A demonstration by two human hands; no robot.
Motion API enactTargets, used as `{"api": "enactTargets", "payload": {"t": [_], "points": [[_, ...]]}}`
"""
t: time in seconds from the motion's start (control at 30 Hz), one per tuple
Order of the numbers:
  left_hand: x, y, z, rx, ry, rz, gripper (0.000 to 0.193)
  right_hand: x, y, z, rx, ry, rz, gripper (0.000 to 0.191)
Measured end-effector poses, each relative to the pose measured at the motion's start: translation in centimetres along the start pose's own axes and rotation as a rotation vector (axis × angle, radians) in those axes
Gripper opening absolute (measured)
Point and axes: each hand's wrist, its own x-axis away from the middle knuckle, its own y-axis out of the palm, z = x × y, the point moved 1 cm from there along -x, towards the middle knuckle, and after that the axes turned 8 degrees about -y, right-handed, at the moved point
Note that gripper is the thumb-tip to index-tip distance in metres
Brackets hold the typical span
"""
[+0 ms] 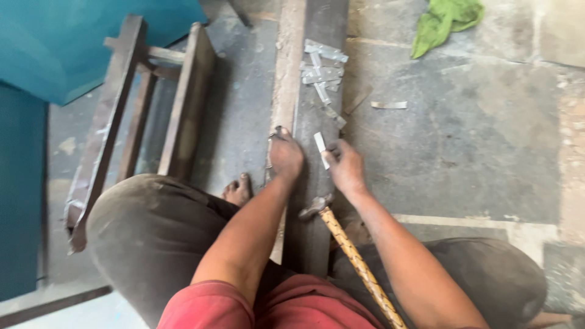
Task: The person sits on the floor and uses a hammer to strike small metal pieces placed on a metal beam. They repeatedly pick up pieces, position them, and hammer them, then gather the finished pieces into a pile.
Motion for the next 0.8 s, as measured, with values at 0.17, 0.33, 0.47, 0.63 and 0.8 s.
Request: {"api": "enactTargets", "payload": {"t": [0.17,0.33,0.47,0.63,0.8], "points": [[2.3,-1.9,-0.7,-0.172,-0.279,-0.178,0.079,-1.1,-1.5,1.6,-0.177,0.302,0.046,0.013],[2.0,-1.5,-0.2,-0.166,-0.318,-0.154,0.074,-3.9,-2.3,3.3,-0.164,0.248,0.186,0.019],[1.2,-0.2,-0.1,-0.183,-0.331,-0.090,0.071,-5.8,-2.2,3.1,-0.308,0.280,0.176,0.028],[0.0,1.2,-0.7,-0.231,-0.291,-0.062,0.070,-8.0,-1.8,1.9,-0.523,0.317,0.130,0.024],[0.4,1.9,-1.7,-0.220,-0.209,-0.003,0.070,-7.8,-2.4,1.0,-0.246,0.162,0.153,0.012]]}}
